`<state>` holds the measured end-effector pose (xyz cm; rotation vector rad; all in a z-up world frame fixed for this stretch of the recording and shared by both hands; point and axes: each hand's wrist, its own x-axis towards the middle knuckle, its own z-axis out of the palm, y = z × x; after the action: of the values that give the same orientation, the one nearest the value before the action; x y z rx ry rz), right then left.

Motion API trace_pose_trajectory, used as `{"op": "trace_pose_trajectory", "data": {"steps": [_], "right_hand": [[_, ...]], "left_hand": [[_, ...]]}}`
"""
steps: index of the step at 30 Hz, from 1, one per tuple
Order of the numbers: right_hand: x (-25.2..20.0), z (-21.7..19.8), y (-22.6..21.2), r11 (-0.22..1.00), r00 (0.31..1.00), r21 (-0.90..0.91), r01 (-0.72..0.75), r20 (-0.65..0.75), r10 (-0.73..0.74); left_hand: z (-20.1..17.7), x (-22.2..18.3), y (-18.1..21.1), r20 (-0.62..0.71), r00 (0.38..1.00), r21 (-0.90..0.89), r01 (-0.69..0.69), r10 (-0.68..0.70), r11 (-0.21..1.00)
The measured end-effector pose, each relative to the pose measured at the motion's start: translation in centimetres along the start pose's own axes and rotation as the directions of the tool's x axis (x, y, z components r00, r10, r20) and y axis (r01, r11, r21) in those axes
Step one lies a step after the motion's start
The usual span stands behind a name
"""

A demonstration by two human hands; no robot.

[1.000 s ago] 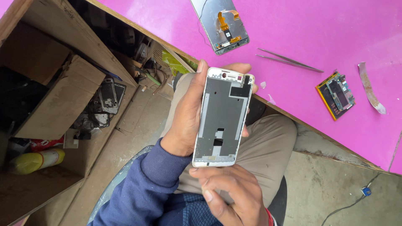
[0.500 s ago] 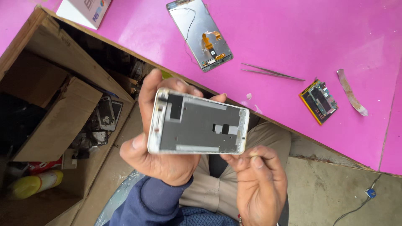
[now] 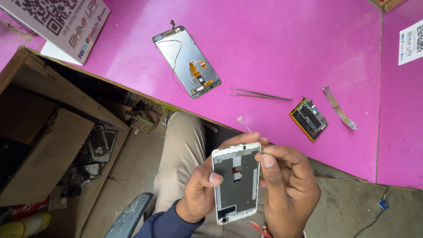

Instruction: The person disassembles a white smartphone, removes the screen assembly, and uses a green screwdriver to unscrew internal components. They handle the phone frame, screen, and motherboard while seated at a pink workbench.

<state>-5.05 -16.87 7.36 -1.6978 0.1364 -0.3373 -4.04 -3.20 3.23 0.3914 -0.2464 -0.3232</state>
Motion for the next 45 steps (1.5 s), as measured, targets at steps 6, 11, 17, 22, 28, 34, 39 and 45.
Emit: {"op": "trace_pose_trajectory", "data": {"steps": [6,11,17,22,28,34,39,45], "right_hand": [[-0.3,1.5,0.4,0.880,0.901,-0.203,0.430,0.164,-0.402],[0.1,2.9,0.5,0.842,0.921,-0.392,0.370,0.033,-0.389],[1.2,4.4,1.6,0.880,0.954,-0.375,0.292,0.057,-0.293],[1.3,5.4,1.7,0.858,0.958,-0.432,0.277,0.058,-0.280],[1.0,5.5,2.0,0.721,0.907,-0.572,0.390,0.102,-0.409],[0.2,6.3,1.7,0.733,0.905,-0.536,0.418,0.178,-0.386],[0.7,6.3,0.7,0.669,0.882,-0.585,0.459,0.212,-0.421],[0.6,6.1,0.9,0.669,0.856,-0.536,0.514,0.270,-0.441]], "left_hand": [[-0.8,0.9,-1.6,-0.161,0.976,-0.031,-0.154,0.147,0.988],[-2.7,1.5,-1.8,-0.233,0.936,-0.048,-0.283,0.265,0.958],[-3.8,1.5,-2.3,-0.322,0.912,-0.033,-0.277,0.252,0.960],[-4.0,1.3,-2.5,-0.370,0.905,-0.054,-0.244,0.207,0.968],[-4.3,1.5,-2.7,-0.365,0.907,-0.037,-0.241,0.211,0.970],[-4.7,1.6,-2.4,-0.257,0.925,0.040,-0.280,0.281,0.959],[-4.6,1.6,-2.5,-0.299,0.924,0.009,-0.246,0.238,0.969],[-4.6,1.5,-2.2,-0.262,0.937,0.005,-0.239,0.232,0.971]]}}
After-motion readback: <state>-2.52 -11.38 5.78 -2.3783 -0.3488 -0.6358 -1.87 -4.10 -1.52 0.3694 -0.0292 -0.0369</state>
